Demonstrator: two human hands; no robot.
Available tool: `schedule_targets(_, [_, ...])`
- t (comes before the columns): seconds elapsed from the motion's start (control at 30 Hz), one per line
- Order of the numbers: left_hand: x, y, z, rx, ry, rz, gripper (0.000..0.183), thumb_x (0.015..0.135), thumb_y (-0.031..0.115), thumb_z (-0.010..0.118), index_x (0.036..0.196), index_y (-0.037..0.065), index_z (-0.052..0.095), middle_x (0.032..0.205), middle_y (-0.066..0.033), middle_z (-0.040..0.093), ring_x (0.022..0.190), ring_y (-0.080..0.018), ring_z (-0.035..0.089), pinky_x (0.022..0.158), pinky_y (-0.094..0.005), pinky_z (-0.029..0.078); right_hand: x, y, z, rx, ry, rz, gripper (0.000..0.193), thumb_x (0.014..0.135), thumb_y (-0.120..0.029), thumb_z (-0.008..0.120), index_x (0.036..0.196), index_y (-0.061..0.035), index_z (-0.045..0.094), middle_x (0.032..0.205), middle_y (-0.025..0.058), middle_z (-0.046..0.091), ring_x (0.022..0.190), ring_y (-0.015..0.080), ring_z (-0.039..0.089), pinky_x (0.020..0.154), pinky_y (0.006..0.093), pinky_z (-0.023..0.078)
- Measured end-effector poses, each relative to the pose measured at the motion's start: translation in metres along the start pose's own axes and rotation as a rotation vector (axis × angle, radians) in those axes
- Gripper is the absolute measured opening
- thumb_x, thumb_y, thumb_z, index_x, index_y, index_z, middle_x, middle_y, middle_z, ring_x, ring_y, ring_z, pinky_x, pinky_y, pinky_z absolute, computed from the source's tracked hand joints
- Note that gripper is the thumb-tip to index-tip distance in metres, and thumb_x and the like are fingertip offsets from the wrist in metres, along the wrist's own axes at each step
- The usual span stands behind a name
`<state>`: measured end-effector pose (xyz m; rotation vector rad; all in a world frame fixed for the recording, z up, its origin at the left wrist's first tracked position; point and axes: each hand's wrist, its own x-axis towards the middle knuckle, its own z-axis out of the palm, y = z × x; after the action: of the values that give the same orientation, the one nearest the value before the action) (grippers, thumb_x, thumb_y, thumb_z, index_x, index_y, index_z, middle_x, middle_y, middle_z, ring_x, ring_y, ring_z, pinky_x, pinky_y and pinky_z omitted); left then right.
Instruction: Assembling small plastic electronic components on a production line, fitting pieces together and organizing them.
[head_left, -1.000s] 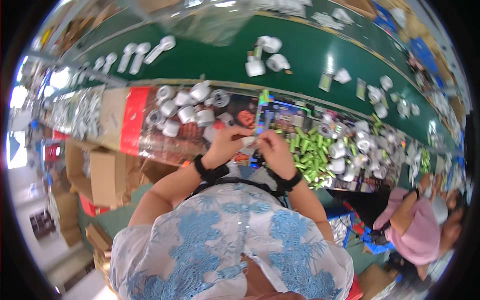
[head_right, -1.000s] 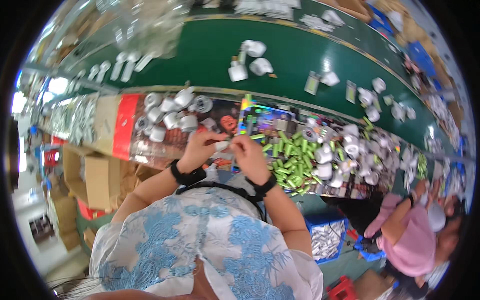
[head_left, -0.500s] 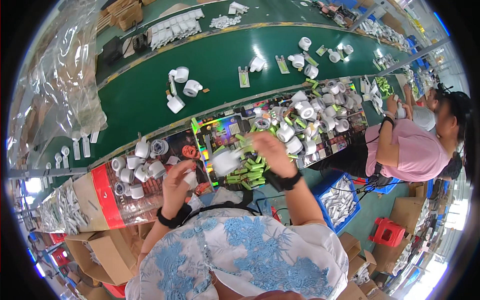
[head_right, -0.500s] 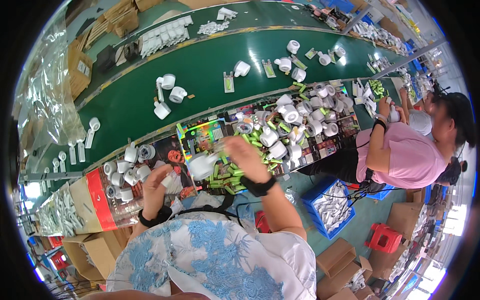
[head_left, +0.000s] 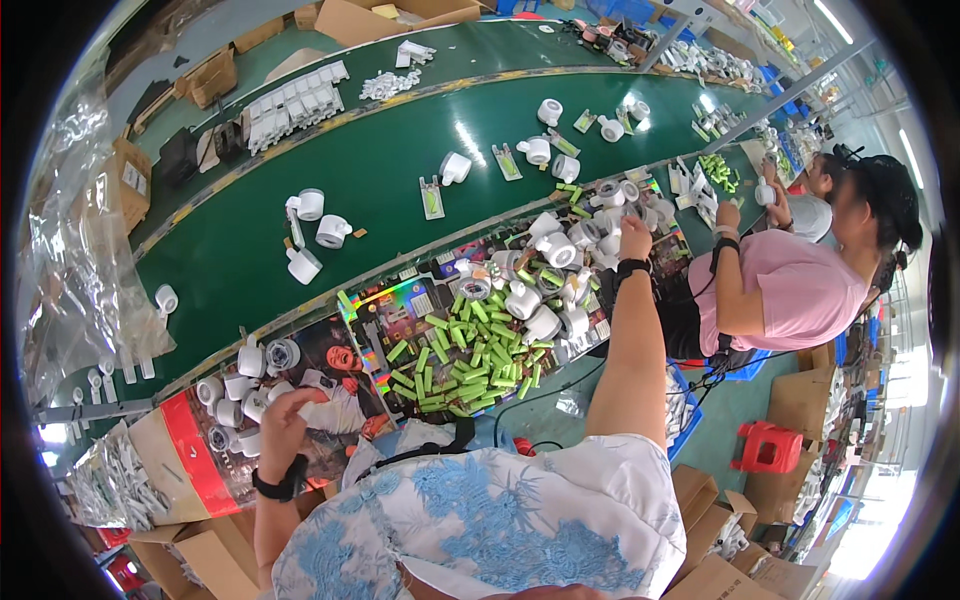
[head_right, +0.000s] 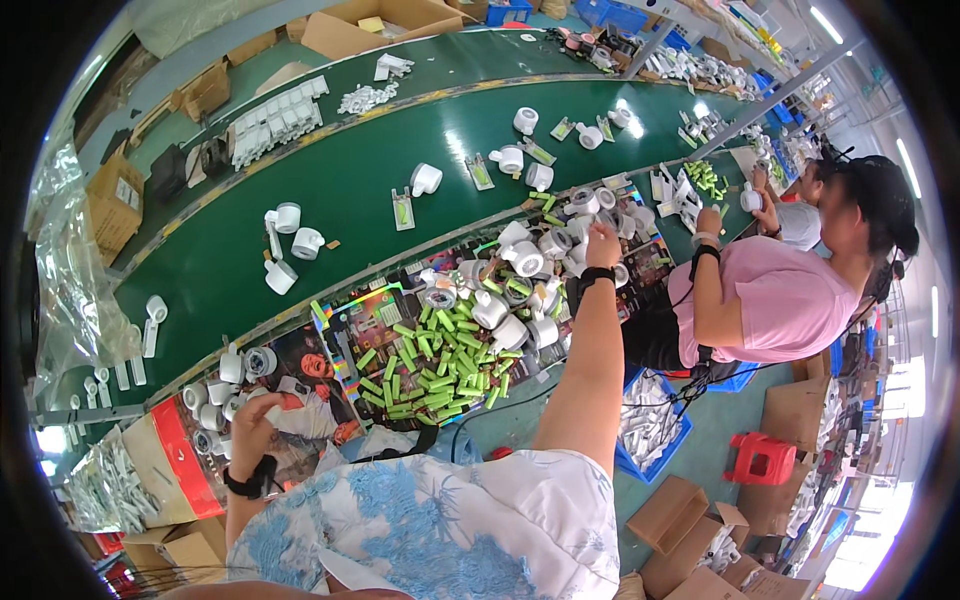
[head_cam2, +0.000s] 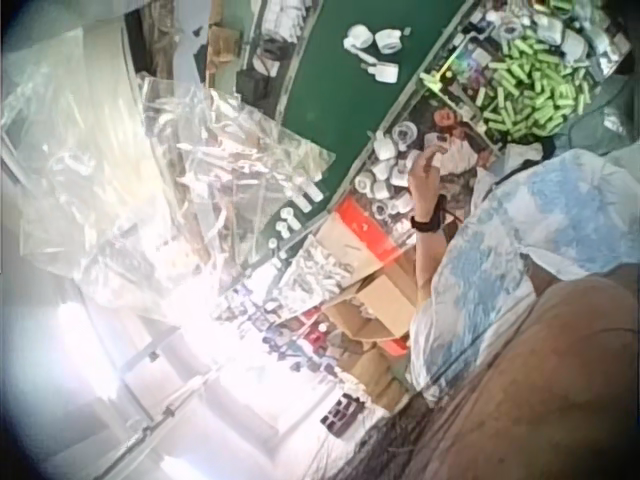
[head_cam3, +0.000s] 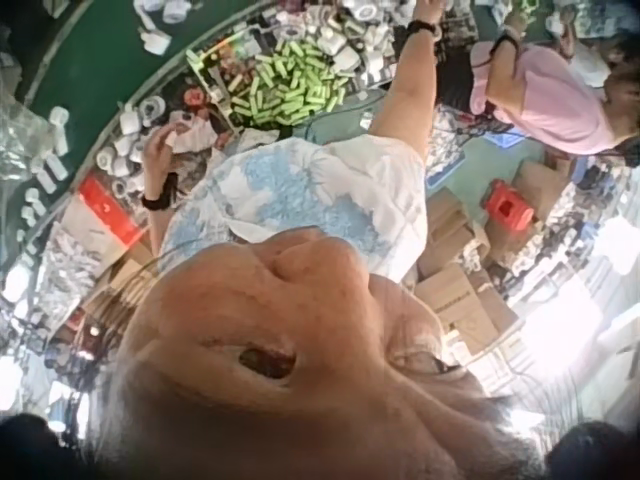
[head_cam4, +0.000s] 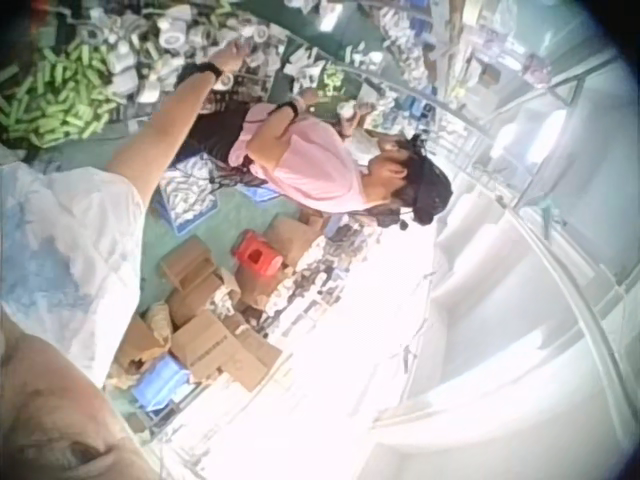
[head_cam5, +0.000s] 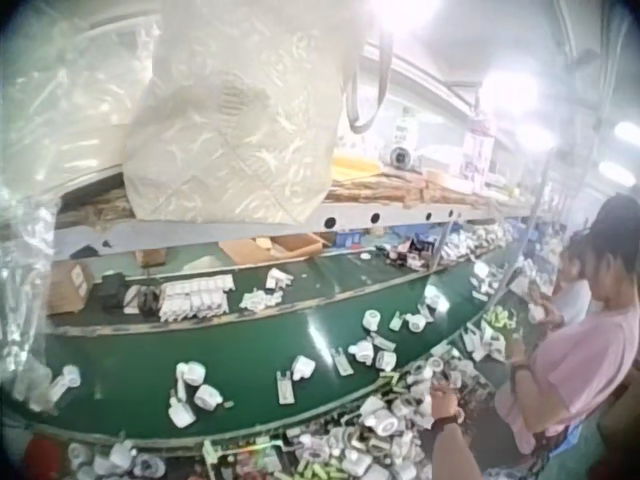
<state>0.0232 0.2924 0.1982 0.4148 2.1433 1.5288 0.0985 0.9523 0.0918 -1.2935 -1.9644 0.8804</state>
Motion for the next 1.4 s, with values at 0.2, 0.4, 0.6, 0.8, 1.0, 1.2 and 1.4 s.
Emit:
schedule_targets(0.2, [-0.029,-0.005,-0.069,0.305,0.199,-0.059,0.038,0.069,-0.010,0.043,0.102,0.000,0.059,0.095,-0.0109,0.062,0.089,-0.0198,0.059,0.078,-0.0296,0.046,-0.027,-0.012,0.022,-0.126,-0.076,-0.172,0.016,0.075,-0.018,0.058,0.087,-0.0117,0.067,0.092,0.0110,0.065,0.089,0.0294,0.060,0.078,0.0361,0.046])
schedule_targets(0.4, [-0.020,0.001,-0.150,0.568,0.110,0.036,0.046,0.062,-0.013,0.036,0.100,-0.002,0.059,0.097,-0.0109,0.062,0.097,-0.0215,0.058,0.085,-0.0292,0.043,0.043,0.144,-0.003,-0.713,0.319,-0.705,0.027,0.075,-0.019,0.059,0.102,-0.0205,0.062,0.086,0.0100,0.063,0.080,0.0278,0.060,0.073,0.0386,0.047])
schedule_targets(0.6, [-0.038,0.077,-0.129,0.525,0.407,-0.001,0.028,0.075,-0.004,0.050,0.101,-0.003,0.059,0.098,-0.0097,0.062,0.093,-0.0170,0.058,0.084,-0.0280,0.043,-0.123,-0.143,0.035,0.059,-0.175,-0.718,0.022,0.083,-0.004,0.053,0.105,-0.0009,0.056,0.102,0.0104,0.058,0.096,0.0233,0.054,0.086,0.0332,0.041])
schedule_targets(0.8, [0.004,0.042,-0.044,0.151,0.163,0.008,0.024,0.076,-0.005,0.054,0.098,0.001,0.062,0.092,-0.0073,0.064,0.087,-0.0145,0.060,0.078,-0.0255,0.045,-0.262,-0.190,0.135,0.232,-1.240,-0.468,0.018,0.084,-0.012,0.057,0.100,-0.0037,0.060,0.090,0.0051,0.064,0.079,0.0116,0.060,0.071,0.0254,0.047])
schedule_targets(1.0, [0.008,-0.020,0.014,0.209,0.008,0.070,0.035,0.068,-0.005,0.047,0.098,0.005,0.063,0.093,-0.0105,0.064,0.081,-0.0228,0.060,0.071,-0.0311,0.048,-0.363,-0.168,0.205,0.065,-1.338,-0.664,0.021,0.077,-0.008,0.055,0.097,-0.0074,0.061,0.089,0.0125,0.062,0.084,0.0319,0.059,0.072,0.0397,0.048])
schedule_targets(1.2, [-0.005,-0.063,-0.019,0.408,0.223,-0.135,0.025,0.071,0.003,0.051,0.093,0.003,0.063,0.087,-0.0154,0.063,0.077,-0.0288,0.060,0.069,-0.0341,0.047,-0.393,-0.157,0.215,-0.218,-1.186,-1.013,0.021,0.076,-0.007,0.056,0.096,-0.0089,0.062,0.091,0.0128,0.059,0.086,0.0322,0.057,0.073,0.0418,0.047])
schedule_targets(1.4, [0.015,-0.063,-0.062,0.527,0.632,-0.032,0.021,0.070,0.005,0.054,0.088,0.002,0.063,0.090,-0.0176,0.062,0.087,-0.0341,0.057,0.077,-0.0403,0.045,-0.364,-0.165,0.191,0.130,-1.330,-0.428,0.020,0.083,-0.013,0.057,0.099,-0.0040,0.063,0.086,0.0063,0.064,0.075,0.0143,0.058,0.071,0.0287,0.046])
